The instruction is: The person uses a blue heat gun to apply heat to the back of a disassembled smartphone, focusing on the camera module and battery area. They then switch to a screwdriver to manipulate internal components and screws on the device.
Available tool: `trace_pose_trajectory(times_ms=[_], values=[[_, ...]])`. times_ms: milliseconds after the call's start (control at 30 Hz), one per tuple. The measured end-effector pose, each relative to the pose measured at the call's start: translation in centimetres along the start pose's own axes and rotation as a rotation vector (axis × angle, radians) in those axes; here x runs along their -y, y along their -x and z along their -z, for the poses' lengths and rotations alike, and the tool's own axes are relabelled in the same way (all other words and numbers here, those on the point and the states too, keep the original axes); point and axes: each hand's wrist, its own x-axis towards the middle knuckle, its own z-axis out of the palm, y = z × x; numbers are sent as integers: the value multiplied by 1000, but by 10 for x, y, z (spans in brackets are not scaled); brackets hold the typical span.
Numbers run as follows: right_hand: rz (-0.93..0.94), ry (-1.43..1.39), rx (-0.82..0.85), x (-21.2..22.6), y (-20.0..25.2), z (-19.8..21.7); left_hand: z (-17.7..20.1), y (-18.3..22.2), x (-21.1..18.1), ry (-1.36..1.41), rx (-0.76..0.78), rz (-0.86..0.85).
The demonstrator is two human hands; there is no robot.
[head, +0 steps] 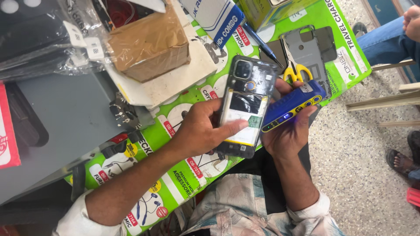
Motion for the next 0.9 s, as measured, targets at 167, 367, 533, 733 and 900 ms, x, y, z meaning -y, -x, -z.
trace_pose_trajectory(times_ms=[167, 367, 533, 733, 900], values=[[-88, 74, 101, 6, 1, 0, 7, -7, 1, 208, -152, -203], [-339, 601, 247, 9, 1, -6, 26, -2, -12, 399, -155, -166], [-326, 931, 444, 16, 1, -12, 30, -3, -12, 355, -219, -221], [-208, 1147, 540, 15, -2, -17, 24, -3, -24, -45, -412, -338], [-232, 1124, 578, 15, -6, -22, 27, 3, -33, -150, -449, -415]])
